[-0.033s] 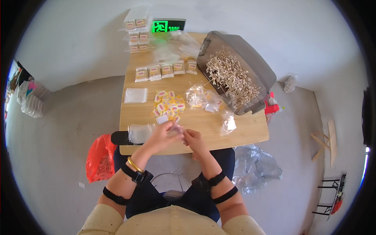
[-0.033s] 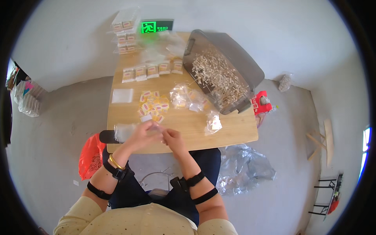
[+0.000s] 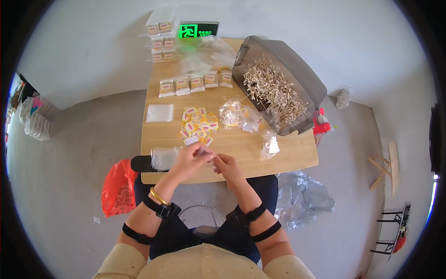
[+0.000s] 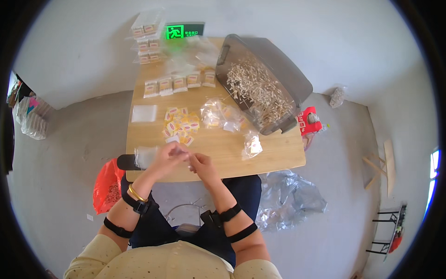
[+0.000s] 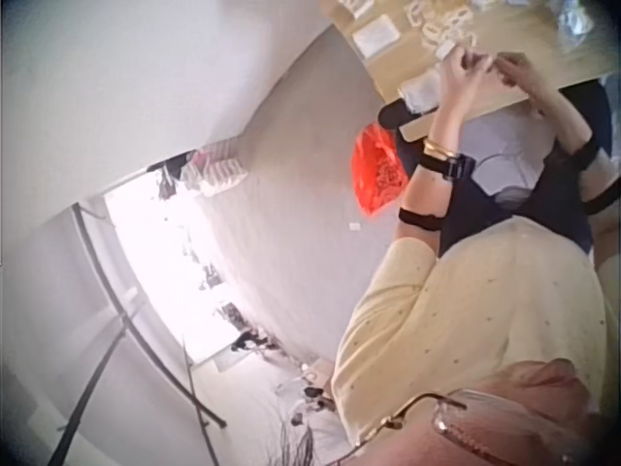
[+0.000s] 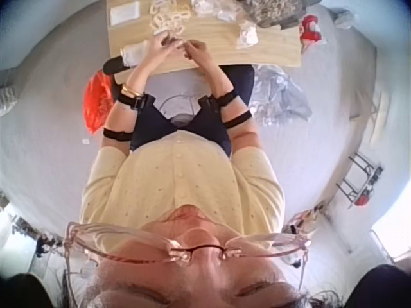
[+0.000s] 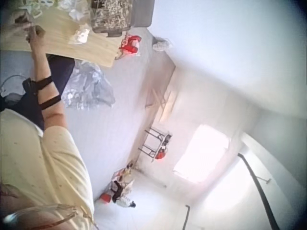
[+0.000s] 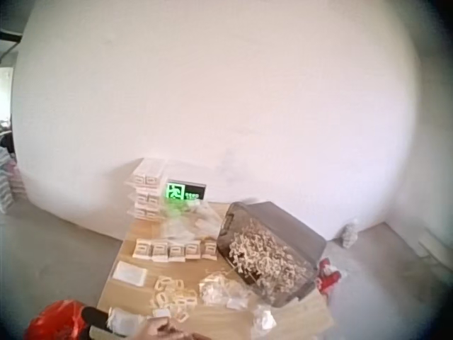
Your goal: Counting and placing cotton swabs into individual plastic pouches at a workstation.
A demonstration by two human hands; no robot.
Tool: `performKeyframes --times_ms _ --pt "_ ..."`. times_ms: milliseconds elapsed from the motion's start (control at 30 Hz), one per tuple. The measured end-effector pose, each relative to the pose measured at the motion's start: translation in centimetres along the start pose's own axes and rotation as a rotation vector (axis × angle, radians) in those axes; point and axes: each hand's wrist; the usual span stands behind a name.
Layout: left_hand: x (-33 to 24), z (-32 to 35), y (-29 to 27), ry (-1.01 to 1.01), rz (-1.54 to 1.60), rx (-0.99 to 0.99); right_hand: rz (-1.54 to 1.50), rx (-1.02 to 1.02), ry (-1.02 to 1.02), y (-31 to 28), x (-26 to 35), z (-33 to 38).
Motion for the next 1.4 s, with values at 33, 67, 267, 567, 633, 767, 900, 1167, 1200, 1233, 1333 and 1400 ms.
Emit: performKeyframes --times_ms 33,67,267,567,633,767,900,1167,1200,1233,1333,1400 --pt "-0.1 0.3 0.2 0.008 -0.042 -0.057 -0.081 -0.048 0.015 0.2 0.4 0.5" --pt "-0.6 1.1 -0.1 0.014 -0.089 -0.123 -0.168 -0.088 0.029 1.0 1.8 1.0" --pt "-0.3 3.5 -0.7 -0.065 0.176 -0.276 0.03 -0.042 -0.161 0.4 -1.5 1.1" --pt "-0.8 5.6 0.1 0.113 0.249 -0.525 0.204 0.05 -0.271 4.5 2.1 2.5" --pt "-0.4 5.7 0.3 0.185 0.25 -0.568 0.295 0.064 -0.359 5.7 2.9 3.0" --pt "-0.7 6.5 -0.1 0.066 0.305 -0.525 0.16 0.036 -0.285 4.9 2.0 2.9" --pt "-0.8 7.1 -2.0 0.108 0.111 -0.391 0.014 0.038 -0.226 2.7 3.6 2.3" --pt "-1.5 8.1 -0.2 0.213 0.259 -0.504 -0.035 -0.018 -0.245 4.7 3.0 2.6" --pt "-1.0 8.0 -0.2 0.215 0.302 -0.479 -0.026 -0.023 -0.262 4.8 2.8 2.6" --pt "-0.6 7.9 -0.2 0.217 0.345 -0.453 -0.017 -0.028 -0.28 4.8 2.9 2.5" --pt "0.4 8.3 -1.8 0.049 0.374 -0.352 0.086 -0.009 -0.278 4.5 3.5 2.4" --pt "0.3 8.4 -2.6 0.128 0.033 -0.366 0.233 0.075 -0.28 4.5 4.6 2.5"
Point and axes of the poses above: each hand's wrist, its own z-axis away from the middle knuckle, its own y-axis out of the palm, x = y × z, and after that the axes turned 15 degrees about -y, right-handed
